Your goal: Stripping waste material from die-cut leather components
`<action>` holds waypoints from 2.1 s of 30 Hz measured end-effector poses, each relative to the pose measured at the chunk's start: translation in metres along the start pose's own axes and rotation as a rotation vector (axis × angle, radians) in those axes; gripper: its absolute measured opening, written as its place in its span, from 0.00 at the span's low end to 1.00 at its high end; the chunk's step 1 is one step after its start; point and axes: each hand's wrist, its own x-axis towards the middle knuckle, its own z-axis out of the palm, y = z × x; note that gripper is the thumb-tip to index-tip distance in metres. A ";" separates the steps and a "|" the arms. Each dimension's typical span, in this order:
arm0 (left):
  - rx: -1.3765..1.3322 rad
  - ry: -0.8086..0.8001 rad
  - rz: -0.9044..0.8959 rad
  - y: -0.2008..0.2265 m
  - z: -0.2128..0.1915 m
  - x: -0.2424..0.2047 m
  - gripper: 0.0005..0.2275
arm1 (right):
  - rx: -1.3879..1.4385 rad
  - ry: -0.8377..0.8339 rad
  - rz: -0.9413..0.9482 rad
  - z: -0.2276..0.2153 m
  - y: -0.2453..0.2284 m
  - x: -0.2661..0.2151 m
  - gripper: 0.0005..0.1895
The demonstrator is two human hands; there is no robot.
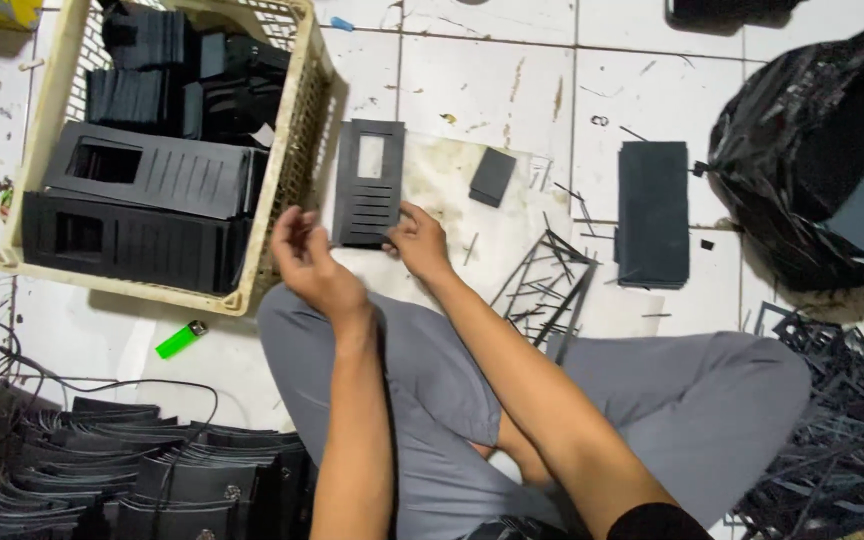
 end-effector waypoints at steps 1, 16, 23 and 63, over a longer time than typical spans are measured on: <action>0.001 0.006 -0.003 0.006 0.003 0.002 0.16 | -0.005 -0.004 0.003 0.006 -0.013 -0.005 0.29; -0.329 0.050 -0.437 0.007 0.015 0.004 0.15 | -0.215 0.134 0.048 0.036 -0.045 -0.027 0.28; -0.276 0.016 -0.416 0.000 0.017 0.001 0.15 | -0.507 0.158 -0.013 0.023 -0.055 -0.042 0.26; 0.629 -1.328 0.312 0.015 0.069 -0.140 0.13 | -1.016 0.933 -0.079 -0.328 -0.132 -0.135 0.05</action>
